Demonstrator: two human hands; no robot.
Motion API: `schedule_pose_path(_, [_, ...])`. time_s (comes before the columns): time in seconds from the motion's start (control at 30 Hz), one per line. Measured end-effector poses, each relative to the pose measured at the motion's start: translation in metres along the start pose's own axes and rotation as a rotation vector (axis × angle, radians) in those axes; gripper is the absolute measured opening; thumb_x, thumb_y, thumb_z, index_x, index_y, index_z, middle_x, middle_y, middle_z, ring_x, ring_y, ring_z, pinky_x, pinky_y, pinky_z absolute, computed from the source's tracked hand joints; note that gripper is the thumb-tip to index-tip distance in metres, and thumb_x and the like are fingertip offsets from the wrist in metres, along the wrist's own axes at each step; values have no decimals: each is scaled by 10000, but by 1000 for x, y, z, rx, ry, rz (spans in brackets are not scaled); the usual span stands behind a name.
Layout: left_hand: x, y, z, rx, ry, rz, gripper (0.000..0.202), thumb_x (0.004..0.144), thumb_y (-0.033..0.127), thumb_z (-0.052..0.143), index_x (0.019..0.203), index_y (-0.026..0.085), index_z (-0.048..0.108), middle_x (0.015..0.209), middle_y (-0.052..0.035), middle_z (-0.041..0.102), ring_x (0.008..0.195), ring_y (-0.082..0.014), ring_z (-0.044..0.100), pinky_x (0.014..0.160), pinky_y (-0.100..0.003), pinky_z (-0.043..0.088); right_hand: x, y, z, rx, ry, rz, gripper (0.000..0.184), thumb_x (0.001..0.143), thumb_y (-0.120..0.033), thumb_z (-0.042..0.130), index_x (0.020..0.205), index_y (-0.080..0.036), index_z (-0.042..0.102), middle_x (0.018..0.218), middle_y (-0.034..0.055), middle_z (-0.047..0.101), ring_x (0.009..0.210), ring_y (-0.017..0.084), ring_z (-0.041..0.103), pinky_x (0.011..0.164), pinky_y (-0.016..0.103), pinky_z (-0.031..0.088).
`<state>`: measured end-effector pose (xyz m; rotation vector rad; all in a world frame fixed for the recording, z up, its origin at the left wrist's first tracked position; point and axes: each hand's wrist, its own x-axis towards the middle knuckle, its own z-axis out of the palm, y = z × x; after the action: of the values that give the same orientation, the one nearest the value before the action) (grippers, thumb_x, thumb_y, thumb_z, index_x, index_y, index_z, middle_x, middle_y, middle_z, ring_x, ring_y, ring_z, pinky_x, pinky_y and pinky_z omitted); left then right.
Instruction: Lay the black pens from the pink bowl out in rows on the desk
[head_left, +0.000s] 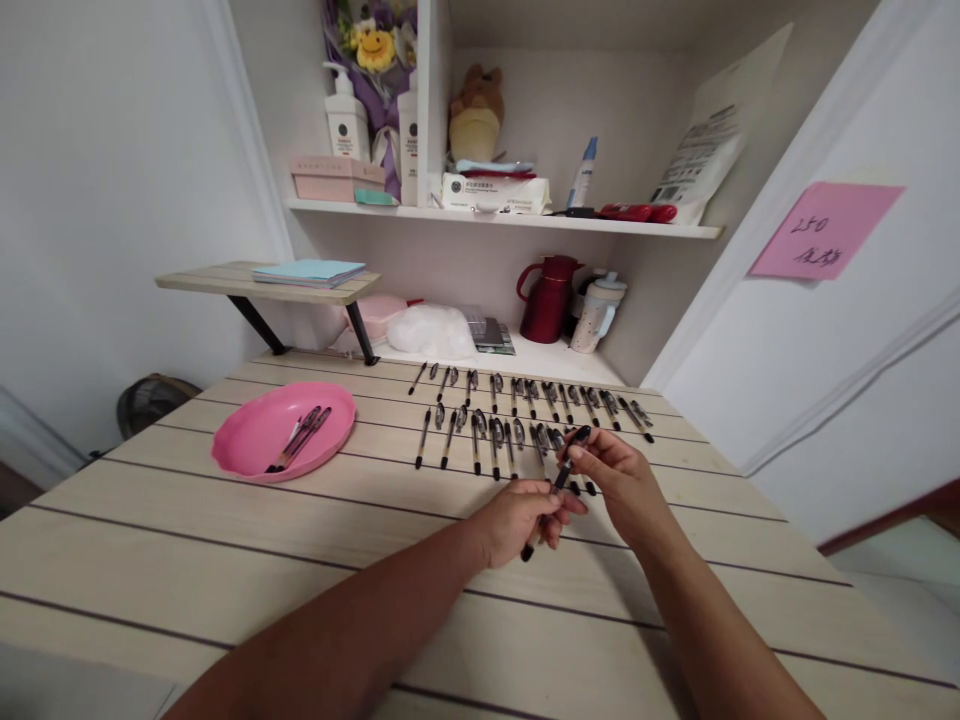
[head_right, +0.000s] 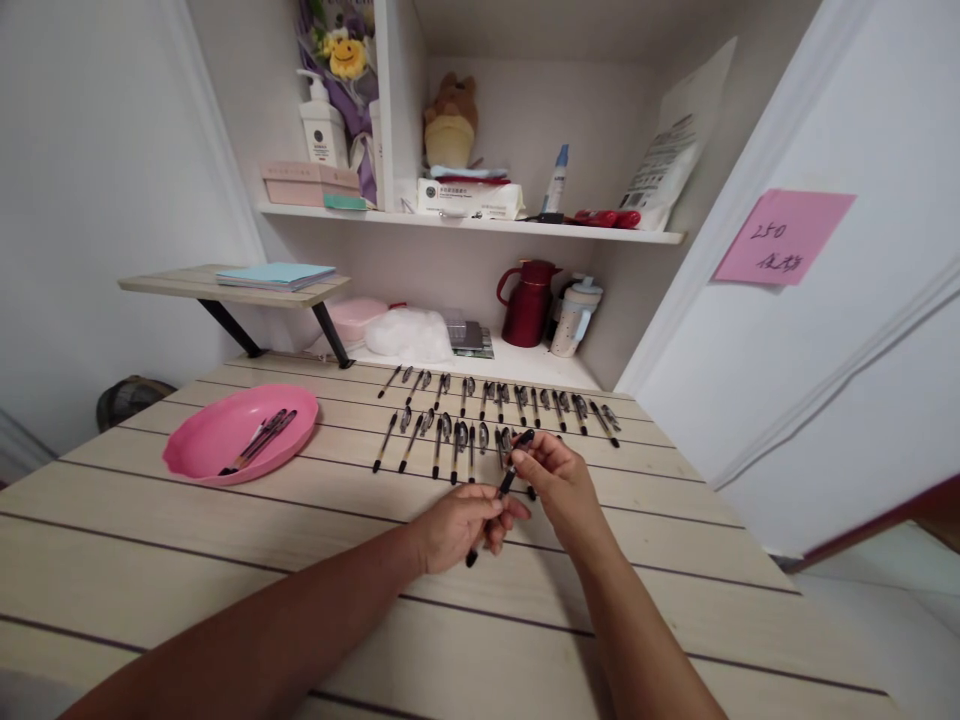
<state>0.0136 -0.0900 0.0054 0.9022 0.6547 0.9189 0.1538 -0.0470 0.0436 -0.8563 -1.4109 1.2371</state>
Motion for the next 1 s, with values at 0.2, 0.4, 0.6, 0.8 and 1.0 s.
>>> schedule_pose_path(0.2, [0, -5, 0, 63, 54, 0, 381, 690, 486, 575, 754, 110, 573, 561, 7, 523, 424, -92, 492, 463, -242, 374, 3, 5, -5, 18, 102, 5, 207, 632, -361, 712, 706, -205, 599, 676, 0, 592, 611, 119, 504, 572, 237, 430])
schedule_pose_path(0.4, [-4, 2, 7, 141, 195, 69, 307, 694, 431, 579, 731, 127, 561, 496, 55, 461, 343, -19, 316, 377, -184, 159, 1, 8, 0, 20, 38, 52, 228, 621, -365, 722, 680, -202, 574, 659, -4, 587, 600, 119, 508, 550, 233, 422])
schedule_pose_path(0.6, [-6, 5, 11, 55, 224, 97, 236, 687, 357, 556, 744, 128, 564, 512, 47, 469, 347, -18, 301, 386, -193, 123, -1, 11, 7, 93, -31, 85, 230, 646, -352, 709, 674, -197, 541, 643, -24, 579, 500, 84, 446, 476, 221, 366])
schedule_pose_path(0.8, [-1, 3, 11, 98, 251, 156, 173, 708, 294, 514, 738, 128, 552, 489, 51, 449, 336, -20, 280, 381, -195, 137, -2, 10, 12, 128, -23, 92, 231, 657, -331, 705, 684, -198, 518, 639, -30, 571, 472, 79, 459, 453, 222, 355])
schedule_pose_path(1.0, [-3, 9, 13, 155, 244, 169, 138, 727, 266, 485, 723, 136, 532, 495, 50, 449, 343, -21, 291, 376, -188, 159, -2, 10, 14, 113, -15, 73, 234, 664, -374, 691, 731, -203, 547, 630, -22, 588, 480, 84, 486, 476, 227, 393])
